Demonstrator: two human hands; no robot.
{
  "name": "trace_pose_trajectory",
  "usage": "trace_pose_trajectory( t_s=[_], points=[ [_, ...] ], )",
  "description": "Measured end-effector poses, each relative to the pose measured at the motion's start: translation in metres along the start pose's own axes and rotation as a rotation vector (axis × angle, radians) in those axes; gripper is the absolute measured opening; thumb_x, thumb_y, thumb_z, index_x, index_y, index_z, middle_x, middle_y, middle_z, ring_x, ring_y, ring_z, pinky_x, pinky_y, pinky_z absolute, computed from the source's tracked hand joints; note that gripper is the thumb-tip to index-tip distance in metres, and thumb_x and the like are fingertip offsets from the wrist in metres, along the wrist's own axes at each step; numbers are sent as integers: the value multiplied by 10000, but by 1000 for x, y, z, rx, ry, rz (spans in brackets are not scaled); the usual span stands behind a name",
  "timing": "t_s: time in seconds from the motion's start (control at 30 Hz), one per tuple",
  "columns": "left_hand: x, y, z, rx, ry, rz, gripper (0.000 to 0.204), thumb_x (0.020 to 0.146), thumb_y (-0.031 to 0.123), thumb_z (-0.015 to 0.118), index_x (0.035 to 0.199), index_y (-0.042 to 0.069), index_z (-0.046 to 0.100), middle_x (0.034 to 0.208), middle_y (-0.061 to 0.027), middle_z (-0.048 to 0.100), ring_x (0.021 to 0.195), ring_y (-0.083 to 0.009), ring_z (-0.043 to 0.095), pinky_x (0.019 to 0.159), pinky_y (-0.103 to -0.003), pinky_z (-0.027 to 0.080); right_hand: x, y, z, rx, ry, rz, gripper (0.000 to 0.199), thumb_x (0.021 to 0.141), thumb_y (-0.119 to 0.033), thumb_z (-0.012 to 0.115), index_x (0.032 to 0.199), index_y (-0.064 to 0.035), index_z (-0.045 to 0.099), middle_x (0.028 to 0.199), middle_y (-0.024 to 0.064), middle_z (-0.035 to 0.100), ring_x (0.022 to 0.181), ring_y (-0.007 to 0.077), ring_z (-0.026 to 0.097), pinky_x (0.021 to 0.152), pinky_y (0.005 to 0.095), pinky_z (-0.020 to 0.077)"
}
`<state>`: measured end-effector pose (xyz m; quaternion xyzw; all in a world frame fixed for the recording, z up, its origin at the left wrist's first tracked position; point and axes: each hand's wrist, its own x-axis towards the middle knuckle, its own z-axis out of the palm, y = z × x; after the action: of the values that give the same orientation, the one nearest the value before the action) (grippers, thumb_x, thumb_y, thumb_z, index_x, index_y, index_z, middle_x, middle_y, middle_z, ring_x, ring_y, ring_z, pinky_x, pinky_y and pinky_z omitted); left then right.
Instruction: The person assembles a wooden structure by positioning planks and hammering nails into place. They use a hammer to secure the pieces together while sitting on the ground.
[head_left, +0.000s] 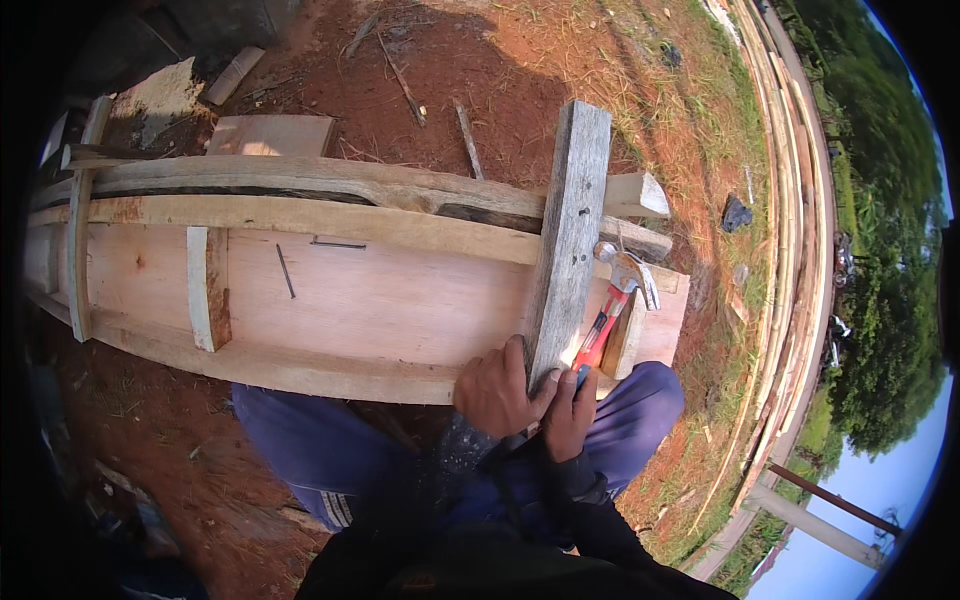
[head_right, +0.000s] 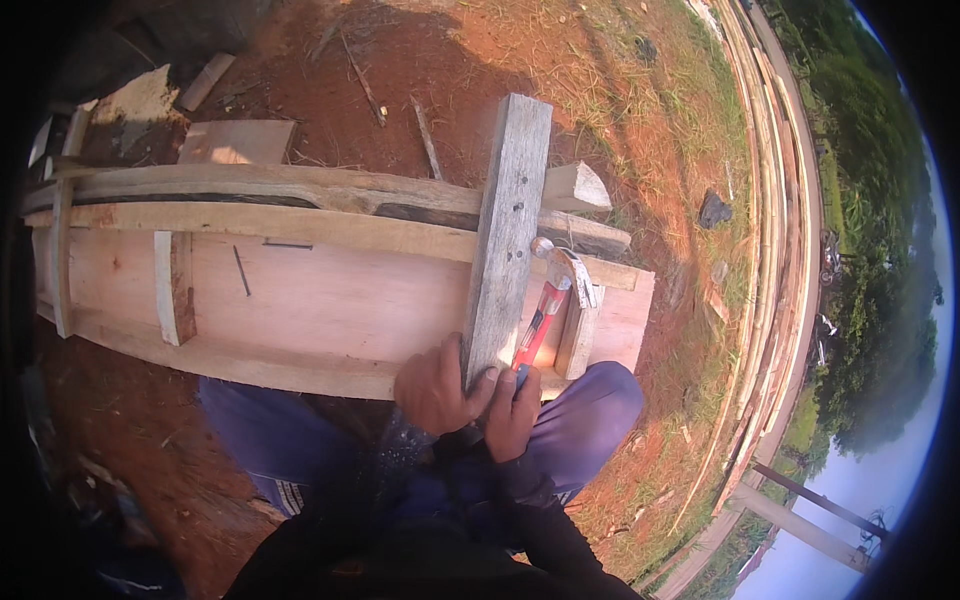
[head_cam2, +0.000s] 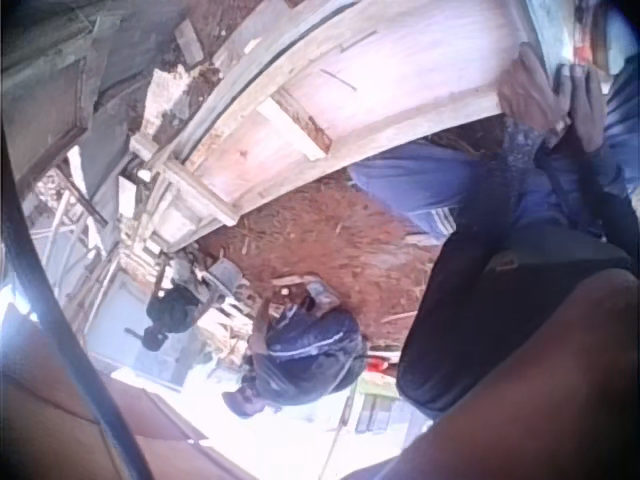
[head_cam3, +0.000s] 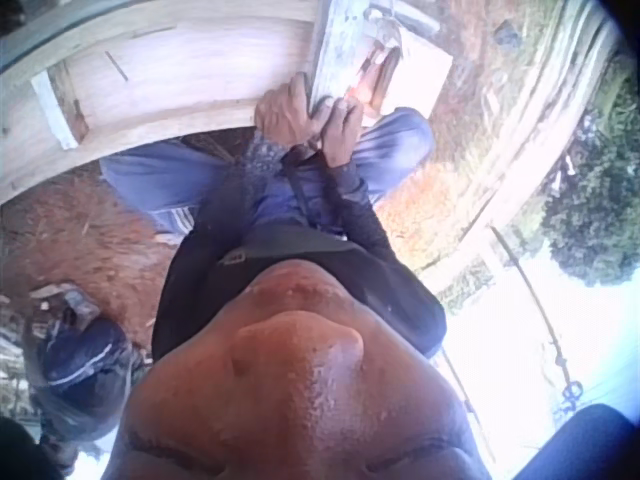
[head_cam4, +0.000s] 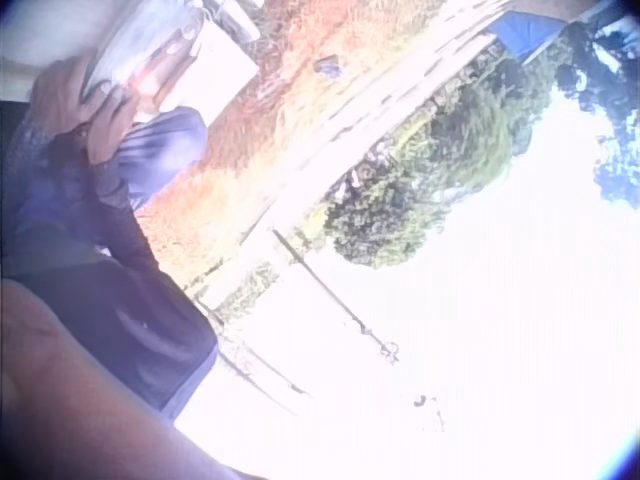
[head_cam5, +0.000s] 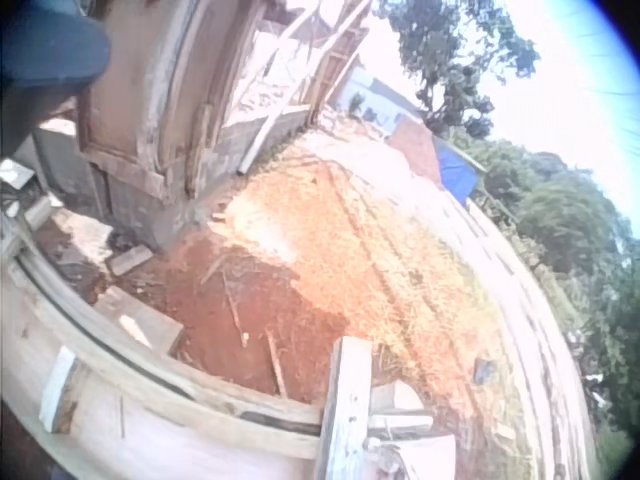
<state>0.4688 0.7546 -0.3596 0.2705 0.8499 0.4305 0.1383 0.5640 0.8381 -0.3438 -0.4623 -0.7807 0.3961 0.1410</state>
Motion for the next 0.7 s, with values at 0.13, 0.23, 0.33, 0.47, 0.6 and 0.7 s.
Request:
trace_pose_trajectory(
  t_s=[0.13, 0.23, 0.33, 0.47, 0.6, 0.7],
  points=[
    [-3, -4, 4, -24, 45, 33, 532, 857, 425, 664, 1108, -31, 550, 704, -198, 632, 610, -389, 618, 566, -501, 480, 17, -7, -53, -159, -78, -129, 290, 986, -249, 549, 1084, 24, 536, 845, 198, 620, 756, 315, 607, 673, 400, 460],
    [-2, 2, 0, 19, 44, 9, 492, 874, 416, 648, 1070, -22, 539, 706, -222, 639, 626, -406, 632, 570, -522, 479, 41, -89, -113, -400, -117, -293, 334, 914, -231, 664, 1116, -6, 523, 764, 180, 618, 672, 325, 613, 636, 420, 470],
    [0, 1, 0, -14, 79, 30, 465, 883, 424, 635, 1035, -5, 543, 691, -231, 647, 621, -419, 640, 581, -538, 486, 86, -164, -166, -737, -314, -651, 356, 854, -242, 720, 1073, -50, 515, 706, 165, 631, 647, 366, 615, 629, 445, 474],
    [2, -1, 1, -32, 83, 27, 450, 883, 442, 634, 982, 12, 545, 678, -224, 649, 635, -414, 652, 593, -533, 496, 124, -254, -164, -1419, -461, -1060, 274, 819, -310, 738, 938, -96, 615, 709, 110, 654, 658, 343, 639, 602, 466, 466],
    [-1, -1, 4, -32, 54, 35, 468, 889, 460, 617, 977, 7, 541, 686, -226, 652, 638, -409, 656, 614, -522, 509, 177, -285, -129, -1646, -556, -1335, 159, 815, -314, 730, 849, -169, 675, 774, 19, 667, 784, 251, 655, 705, 406, 447],
    [-2, -4, 7, 9, 60, 29, 501, 890, 483, 597, 991, -5, 546, 700, -220, 660, 638, -392, 660, 631, -503, 526, 181, -302, -101, -1776, -638, -1353, 142, 804, -296, 738, 884, -199, 672, 848, -34, 666, 884, 198, 640, 822, 392, 400]
  ],
)
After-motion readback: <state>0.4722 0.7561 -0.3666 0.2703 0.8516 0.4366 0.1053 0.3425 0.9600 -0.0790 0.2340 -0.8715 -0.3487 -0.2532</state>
